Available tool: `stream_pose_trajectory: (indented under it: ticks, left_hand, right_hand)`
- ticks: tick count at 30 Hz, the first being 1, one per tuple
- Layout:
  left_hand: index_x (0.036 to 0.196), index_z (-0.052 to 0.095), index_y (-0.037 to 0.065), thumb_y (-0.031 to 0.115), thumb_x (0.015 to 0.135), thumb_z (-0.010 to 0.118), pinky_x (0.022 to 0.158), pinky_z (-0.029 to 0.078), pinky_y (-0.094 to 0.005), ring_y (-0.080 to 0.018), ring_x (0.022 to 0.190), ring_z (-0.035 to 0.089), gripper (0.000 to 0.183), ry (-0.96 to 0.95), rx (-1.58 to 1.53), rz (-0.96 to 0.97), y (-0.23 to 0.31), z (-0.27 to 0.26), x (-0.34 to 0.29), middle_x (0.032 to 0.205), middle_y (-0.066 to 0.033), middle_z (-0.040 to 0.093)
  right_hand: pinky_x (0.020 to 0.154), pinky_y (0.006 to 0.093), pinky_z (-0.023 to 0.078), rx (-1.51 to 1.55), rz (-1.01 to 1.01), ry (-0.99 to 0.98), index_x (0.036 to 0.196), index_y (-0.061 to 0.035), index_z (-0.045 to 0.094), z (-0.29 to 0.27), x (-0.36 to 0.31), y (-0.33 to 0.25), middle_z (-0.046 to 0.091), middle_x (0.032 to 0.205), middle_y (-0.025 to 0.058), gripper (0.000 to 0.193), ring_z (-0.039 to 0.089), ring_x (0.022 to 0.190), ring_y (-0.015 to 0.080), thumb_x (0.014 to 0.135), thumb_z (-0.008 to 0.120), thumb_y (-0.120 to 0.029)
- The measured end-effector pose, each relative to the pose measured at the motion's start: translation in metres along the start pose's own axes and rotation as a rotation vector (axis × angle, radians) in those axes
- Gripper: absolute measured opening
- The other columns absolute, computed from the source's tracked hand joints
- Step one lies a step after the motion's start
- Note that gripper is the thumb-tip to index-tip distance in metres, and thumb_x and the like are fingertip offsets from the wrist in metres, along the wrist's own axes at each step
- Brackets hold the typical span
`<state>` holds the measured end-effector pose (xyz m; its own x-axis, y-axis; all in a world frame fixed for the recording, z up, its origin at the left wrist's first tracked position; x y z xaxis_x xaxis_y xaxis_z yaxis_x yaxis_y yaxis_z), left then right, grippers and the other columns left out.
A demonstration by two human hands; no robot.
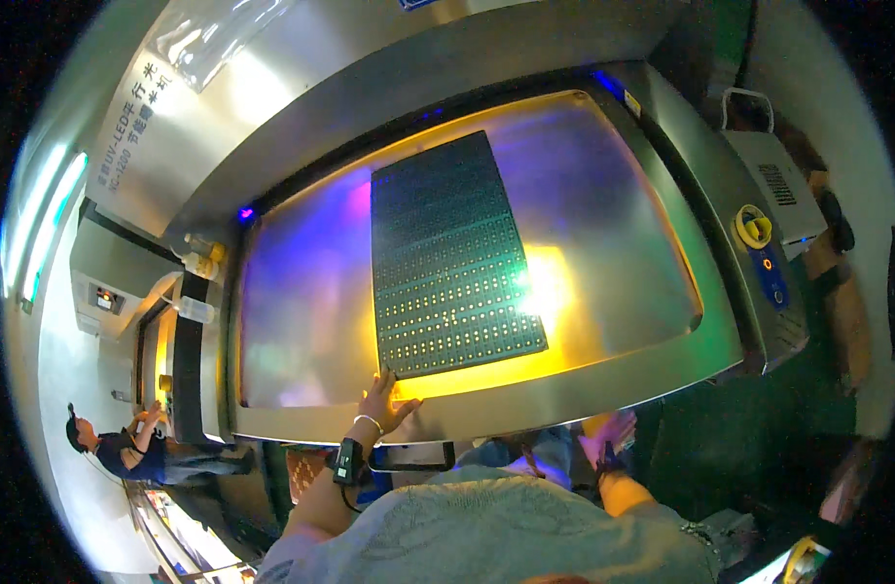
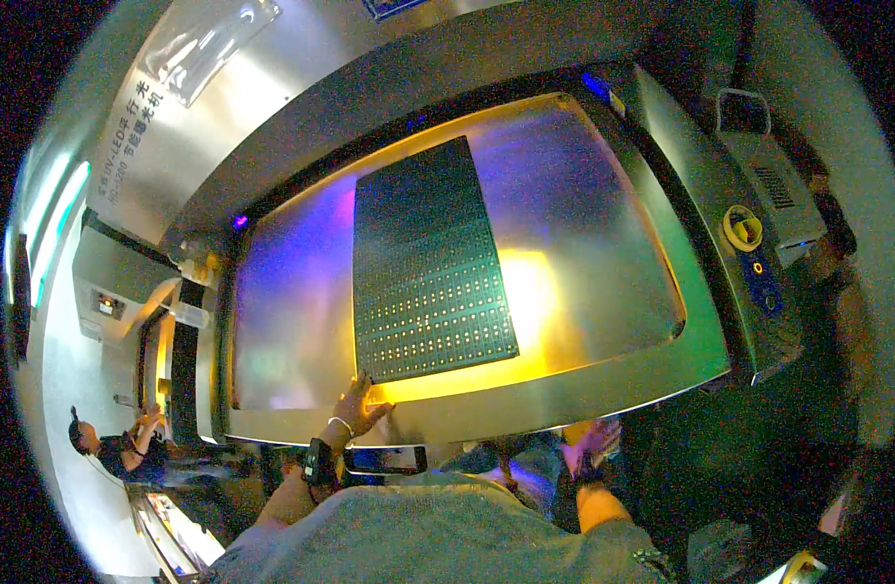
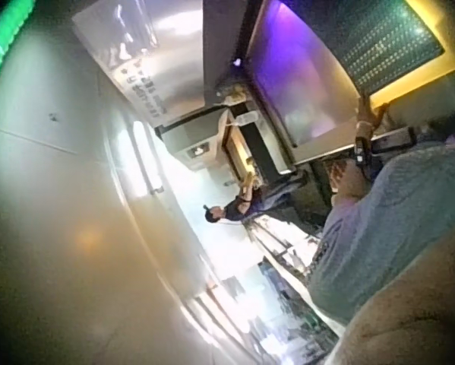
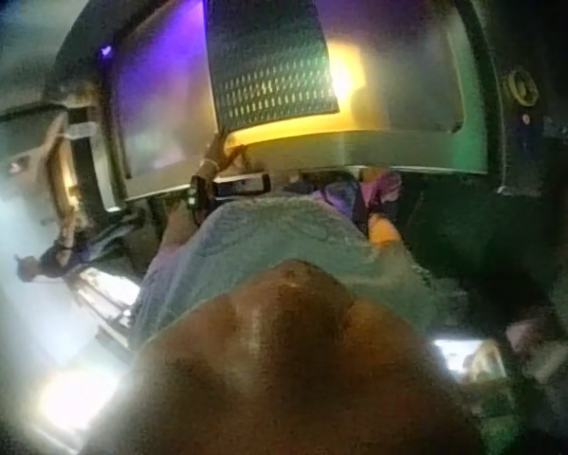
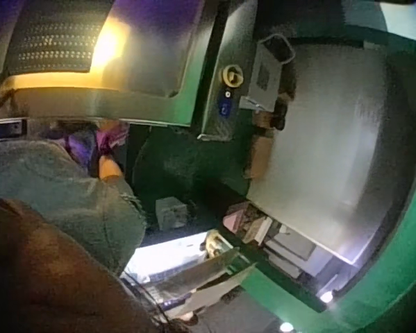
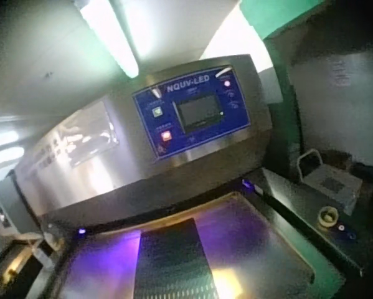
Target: Operating a UV LED exposure machine to process electronic circuit panels using a squeegee.
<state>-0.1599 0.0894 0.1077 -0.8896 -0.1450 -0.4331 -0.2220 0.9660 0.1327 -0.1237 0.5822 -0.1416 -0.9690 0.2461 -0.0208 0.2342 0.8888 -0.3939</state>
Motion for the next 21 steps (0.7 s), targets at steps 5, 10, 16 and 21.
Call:
stream_pose_trajectory:
  ticks: [5, 10, 16, 21]
  left_hand:
    - [0.139, 0.025, 0.000, 0.071, 0.075, 0.046, 0.104, 0.025, -0.0536, -0.0326, 0.135, 0.020, 0.098, -0.021, 0.031, -0.009, 0.009, -0.005, -0.005, 0.149, -0.0143, 0.013]
    - [0.140, 0.024, 0.001, 0.071, 0.076, 0.044, 0.106, 0.022, -0.0533, -0.0317, 0.135, 0.021, 0.097, -0.026, 0.069, 0.049, 0.015, -0.015, -0.009, 0.149, -0.0123, 0.014]
    - [0.139, 0.029, 0.003, 0.062, 0.084, 0.041, 0.108, 0.019, -0.0500, -0.0256, 0.135, 0.024, 0.081, 0.033, 0.090, 0.121, -0.004, -0.006, -0.012, 0.146, -0.0083, 0.026]
    - [0.138, 0.031, 0.004, 0.058, 0.085, 0.041, 0.108, 0.020, -0.0492, -0.0254, 0.135, 0.023, 0.077, 0.049, 0.023, 0.187, -0.003, -0.009, -0.020, 0.147, -0.0082, 0.025]
  right_hand:
    - [0.083, 0.0475, 0.042, -0.037, 0.024, -0.063, 0.119, -0.0047, 0.046, 0.013, 0.020, -0.008, 0.055, 0.108, 0.0207, 0.059, 0.052, 0.099, 0.0400, 0.070, 0.068, -0.028]
    - [0.081, 0.0476, 0.043, -0.050, 0.050, -0.112, 0.118, -0.0048, 0.046, 0.003, 0.036, 0.012, 0.056, 0.106, 0.0208, 0.057, 0.053, 0.096, 0.0403, 0.071, 0.068, -0.029]
    - [0.066, 0.0357, 0.048, 0.745, 0.432, -0.391, 0.089, -0.0001, 0.064, -0.049, -0.009, 0.022, 0.067, 0.083, 0.0168, 0.036, 0.063, 0.070, 0.0283, 0.063, 0.074, -0.022]
    - [0.070, 0.0311, 0.045, 0.939, 0.618, -0.204, 0.101, 0.0019, 0.061, -0.134, -0.159, -0.014, 0.064, 0.087, 0.0076, 0.034, 0.058, 0.076, 0.0198, 0.070, 0.064, -0.012]
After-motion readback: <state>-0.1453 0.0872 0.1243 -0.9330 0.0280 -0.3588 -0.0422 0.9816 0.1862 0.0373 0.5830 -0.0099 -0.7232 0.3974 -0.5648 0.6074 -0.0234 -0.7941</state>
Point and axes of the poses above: each hand's wrist, its own x-axis towards the middle knuckle, its own z-axis out of the palm, y = z × x, the point moved 10 cm from there along x, towards the middle knuckle
